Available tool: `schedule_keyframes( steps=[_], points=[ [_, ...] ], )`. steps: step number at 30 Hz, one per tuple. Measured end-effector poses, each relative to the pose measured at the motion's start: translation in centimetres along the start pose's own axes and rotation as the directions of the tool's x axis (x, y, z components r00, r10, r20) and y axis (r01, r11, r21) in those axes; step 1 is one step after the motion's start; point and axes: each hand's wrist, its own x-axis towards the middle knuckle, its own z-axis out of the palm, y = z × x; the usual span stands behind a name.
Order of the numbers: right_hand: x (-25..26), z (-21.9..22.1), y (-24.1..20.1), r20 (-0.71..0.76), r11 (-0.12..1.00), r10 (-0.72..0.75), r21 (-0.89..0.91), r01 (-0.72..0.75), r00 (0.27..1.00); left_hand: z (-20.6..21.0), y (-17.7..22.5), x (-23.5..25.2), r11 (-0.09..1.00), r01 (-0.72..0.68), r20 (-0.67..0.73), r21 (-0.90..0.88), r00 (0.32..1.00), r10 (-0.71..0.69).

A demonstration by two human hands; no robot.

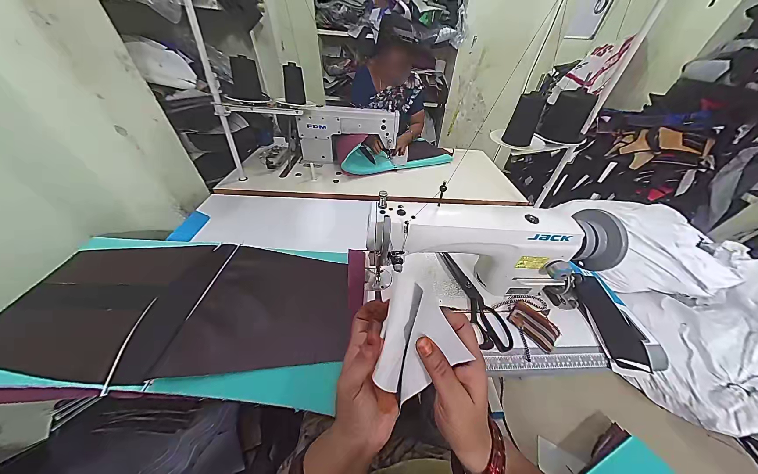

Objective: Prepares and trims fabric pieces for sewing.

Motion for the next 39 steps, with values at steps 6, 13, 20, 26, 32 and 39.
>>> schedule_keyframes(
  steps=[6,13,20,26,32,39],
  points=[
    [-0.1,-0.1,0.4,0.001,0.999,0.051,0.001,-0.051,0.999,1.3,1.5,0.2,0.941,0.299,-0.176,0.158,0.946,-0.271],
    [1.2,-0.5,0.2,0.005,0.977,-0.101,-0.186,0.1,0.995,1.2,3.3,1.1,0.583,-0.288,0.218,0.76,0.957,0.19],
    [1.3,-0.8,0.3,0.134,0.828,-0.257,-0.48,0.289,0.957,1.3,3.1,1.3,0.473,-0.389,0.314,0.791,0.92,0.233],
    [0.4,-1.1,0.9,0.249,0.634,-0.318,-0.661,0.401,0.915,0.8,3.3,1.7,0.462,-0.39,0.319,0.797,0.92,0.228],
    [0.0,-0.6,1.0,0.345,0.481,-0.326,-0.741,0.469,0.88,-0.5,4.0,2.2,0.472,-0.414,0.417,0.778,0.903,0.103],
    [0.7,-1.5,0.7,0.44,0.653,-0.238,-0.587,0.477,0.866,-0.7,3.9,1.7,0.557,-0.374,0.325,0.741,0.926,0.191]
  ],
)
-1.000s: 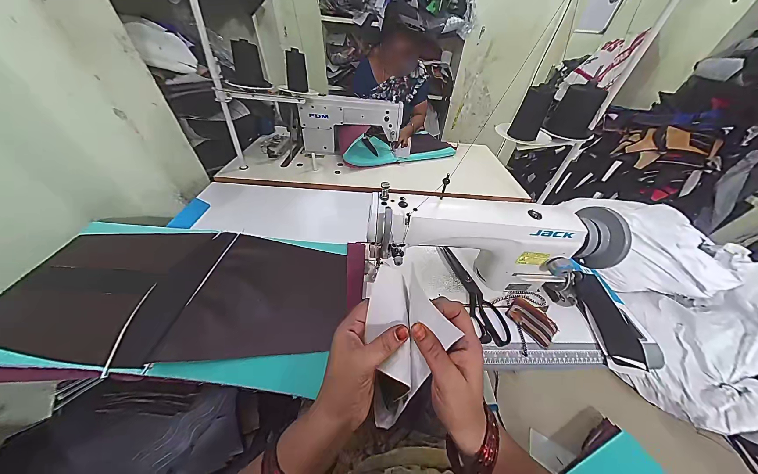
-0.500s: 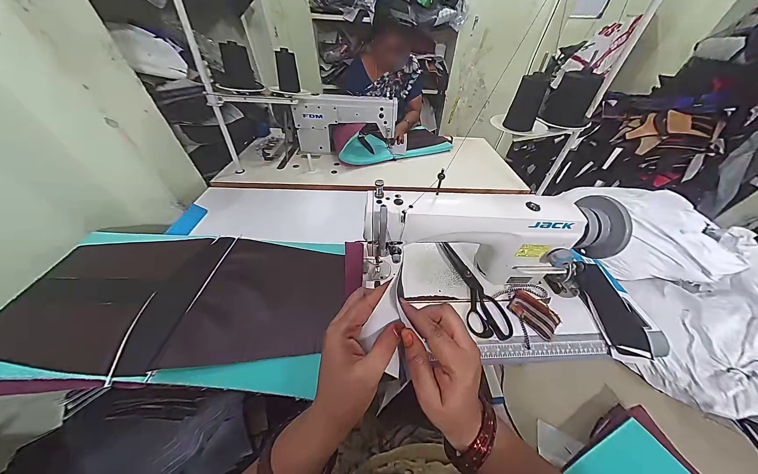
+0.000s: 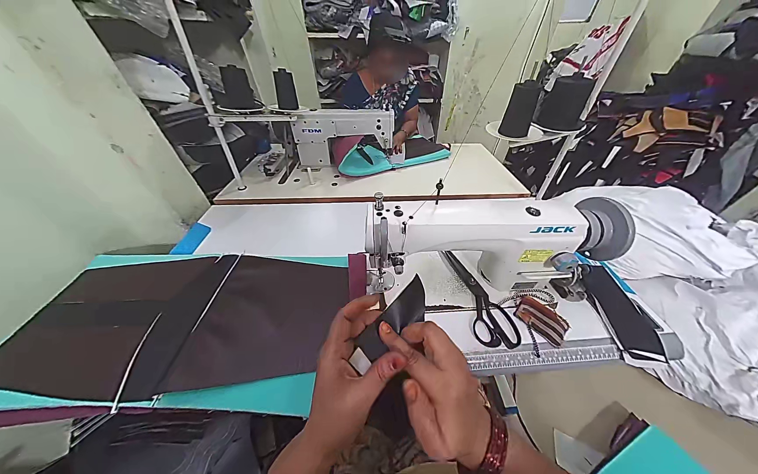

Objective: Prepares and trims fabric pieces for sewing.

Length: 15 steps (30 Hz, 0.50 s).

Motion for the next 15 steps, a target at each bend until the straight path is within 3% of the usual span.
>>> schedule_keyframes(
  steps=[2,3,4,6,8,10,12,15],
  points=[
    [1.2,-1.4,0.4,-0.041,0.999,0.019,0.05,-0.017,0.999,-0.6,0.2,0.3,1.0,-0.004,0.019,-0.006,1.0,0.004],
    [2.2,-2.3,0.5,-0.049,1.0,0.003,-0.021,-0.004,0.999,-1.0,0.4,0.5,0.999,-0.037,0.059,0.027,0.998,0.036],
    [3.3,-3.3,0.3,-0.012,0.99,-0.024,-0.139,0.022,1.0,-1.3,0.7,0.8,0.994,-0.088,0.115,0.072,0.99,0.08],
    [5.6,-5.2,-0.8,0.195,0.944,-0.036,-0.315,0.097,0.98,-1.4,1.7,1.5,0.964,-0.212,0.214,0.161,0.961,0.176],
    [7.2,-6.3,-1.6,0.324,0.939,-0.06,-0.303,0.164,0.944,-1.2,2.6,1.9,0.946,-0.271,0.188,0.177,0.953,0.238],
    [8.5,-7.6,-2.5,0.345,0.938,-0.087,-0.287,0.194,0.934,-0.6,2.8,2.4,0.962,-0.267,0.112,0.058,0.959,0.26],
    [9.3,-9.1,-3.5,0.256,0.917,-0.133,-0.333,0.217,0.958,-0.2,1.9,2.0,0.975,-0.2,0.134,-0.093,0.968,0.211],
    [10.3,-11.9,-4.2,0.045,0.917,-0.167,-0.361,0.172,0.985,-0.1,-1.2,-0.7,0.983,0.087,0.391,-0.165,0.92,-0.015]
  ],
)
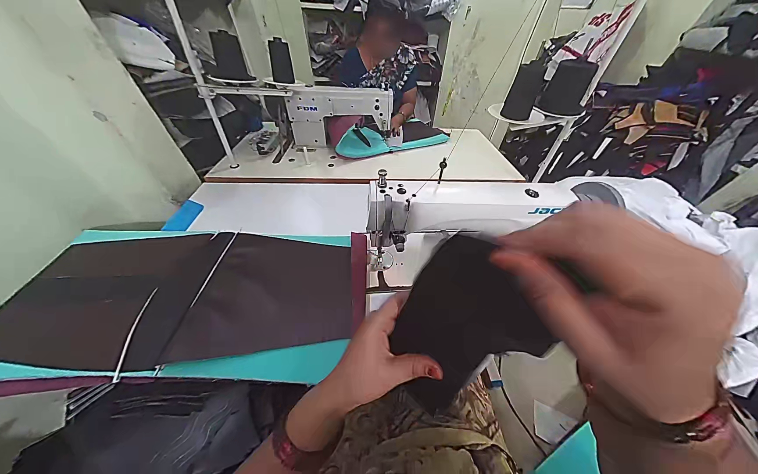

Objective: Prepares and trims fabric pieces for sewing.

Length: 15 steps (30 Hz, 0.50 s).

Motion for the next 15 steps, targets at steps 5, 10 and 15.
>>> schedule_keyframes(
  steps=[5,10,15],
  points=[
    [-1.5,-4.4,3.8,-0.23,0.975,0.22,0.094,-0.204,0.948,-0.8,-4.6,-5.0,0.935,0.351,0.105,0.044,0.93,-0.353],
    [-6.2,-3.3,5.9,-0.077,0.835,0.528,0.229,-0.5,0.846,-9.8,3.2,-6.2,0.88,0.236,-0.138,0.412,0.971,-0.196],
    [-14.0,5.7,9.1,0.257,0.43,0.833,0.257,-0.866,0.49,-18.3,5.3,-2.5,0.496,0.409,-0.192,0.766,0.881,-0.432]
  ],
)
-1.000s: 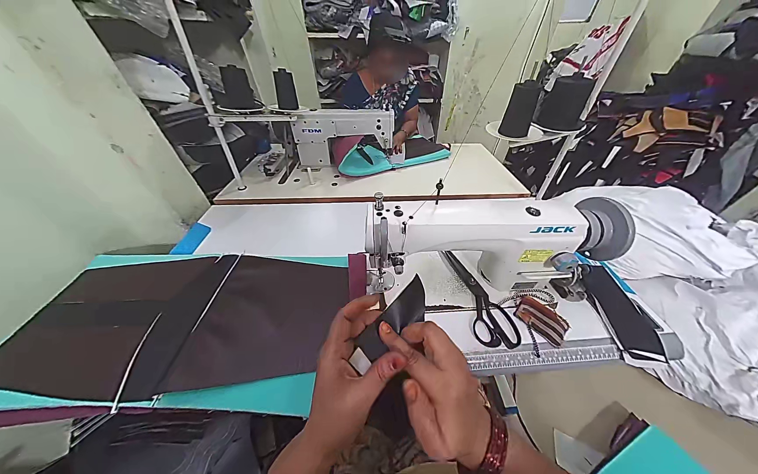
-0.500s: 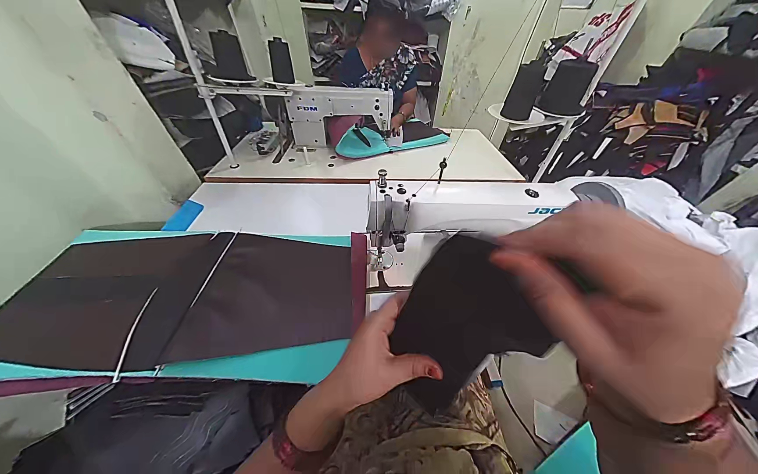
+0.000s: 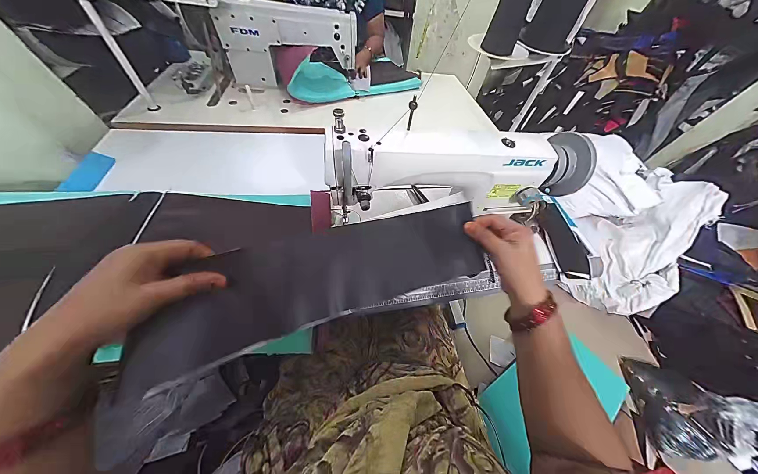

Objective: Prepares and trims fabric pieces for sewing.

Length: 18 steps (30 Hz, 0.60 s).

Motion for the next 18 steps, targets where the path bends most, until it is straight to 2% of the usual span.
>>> schedule_keyframes(
  steps=[2,5,7,10,12,14,16,18],
  points=[
    [1.4,3.5,4.0,0.063,0.986,0.115,-0.133,-0.106,0.991,1.5,-2.8,3.6,0.992,0.07,0.126,0.108,0.989,-0.084],
    [3.0,7.1,6.6,0.173,0.881,0.204,-0.461,-0.104,0.963,5.0,-4.6,7.2,0.91,0.147,0.274,0.389,0.924,-0.267],
    [4.0,8.1,7.0,0.206,0.807,0.221,-0.588,-0.06,0.953,6.3,-4.2,8.2,0.86,0.175,0.276,0.479,0.9,-0.337],
    [5.3,7.7,7.7,0.18,0.758,0.195,-0.651,-0.032,0.964,7.1,-3.1,8.4,0.876,0.217,0.204,0.432,0.922,-0.329],
    [6.2,7.3,8.1,0.161,0.729,0.207,-0.683,-0.043,0.965,8.0,-2.5,8.5,0.866,0.203,0.149,0.456,0.943,-0.299],
    [6.8,7.1,8.8,0.167,0.683,0.17,-0.731,0.006,0.971,9.5,-1.7,8.6,0.841,0.134,0.068,0.524,0.978,-0.198],
    [6.4,6.8,9.3,0.145,0.677,0.05,-0.732,0.074,0.988,11.1,-0.2,8.2,0.844,-0.047,0.083,0.535,0.997,0.003],
    [4.9,6.1,8.8,0.09,0.674,-0.002,-0.736,0.068,0.996,13.2,1.4,7.4,0.839,-0.271,0.205,0.472,0.959,0.195]
  ],
)
